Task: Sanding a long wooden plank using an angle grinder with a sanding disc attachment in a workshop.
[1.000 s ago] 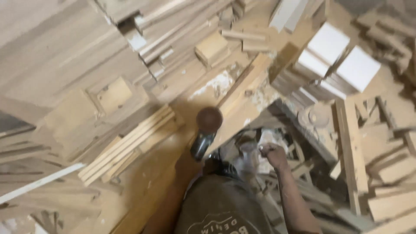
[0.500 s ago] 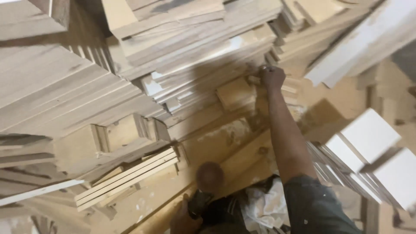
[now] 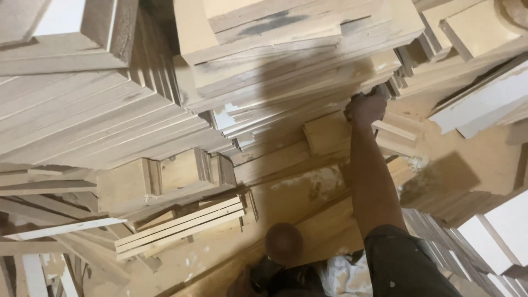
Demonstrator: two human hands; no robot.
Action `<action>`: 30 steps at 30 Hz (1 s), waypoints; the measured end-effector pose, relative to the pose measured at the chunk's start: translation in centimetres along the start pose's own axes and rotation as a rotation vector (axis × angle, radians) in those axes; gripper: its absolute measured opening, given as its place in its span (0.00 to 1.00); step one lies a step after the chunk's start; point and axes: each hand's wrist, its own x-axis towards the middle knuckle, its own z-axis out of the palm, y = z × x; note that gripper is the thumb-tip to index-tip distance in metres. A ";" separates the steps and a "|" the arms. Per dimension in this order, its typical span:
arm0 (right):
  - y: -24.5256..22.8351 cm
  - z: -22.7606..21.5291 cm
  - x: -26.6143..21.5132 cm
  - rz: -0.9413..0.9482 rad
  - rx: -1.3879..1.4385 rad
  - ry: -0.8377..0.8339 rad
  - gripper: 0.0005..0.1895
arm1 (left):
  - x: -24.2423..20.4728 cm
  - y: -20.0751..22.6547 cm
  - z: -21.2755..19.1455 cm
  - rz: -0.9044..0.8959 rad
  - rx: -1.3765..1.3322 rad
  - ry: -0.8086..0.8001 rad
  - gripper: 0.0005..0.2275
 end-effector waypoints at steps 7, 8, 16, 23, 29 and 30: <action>3.6 2.6 5.1 -0.248 -0.106 0.135 0.21 | 1.0 -0.4 -0.8 0.031 0.017 -0.169 0.41; 3.3 2.4 4.9 -0.263 -0.067 0.106 0.11 | 0.9 -0.6 -0.7 0.033 0.020 -0.211 0.41; 4.9 1.0 5.6 -0.036 0.395 -0.110 0.23 | -0.3 0.3 -2.4 0.043 -0.023 -0.245 0.41; 12.6 -4.3 3.2 -0.388 0.196 0.055 0.29 | -1.7 1.6 -3.8 0.140 -0.045 -0.192 0.55; 15.5 -16.0 -6.5 -1.005 -0.010 0.261 0.11 | -2.7 2.3 -5.5 0.245 -0.163 -0.053 0.26; 14.8 -18.8 -9.7 -1.035 0.018 0.323 0.11 | -2.6 1.9 -5.3 0.290 -0.152 -0.025 0.27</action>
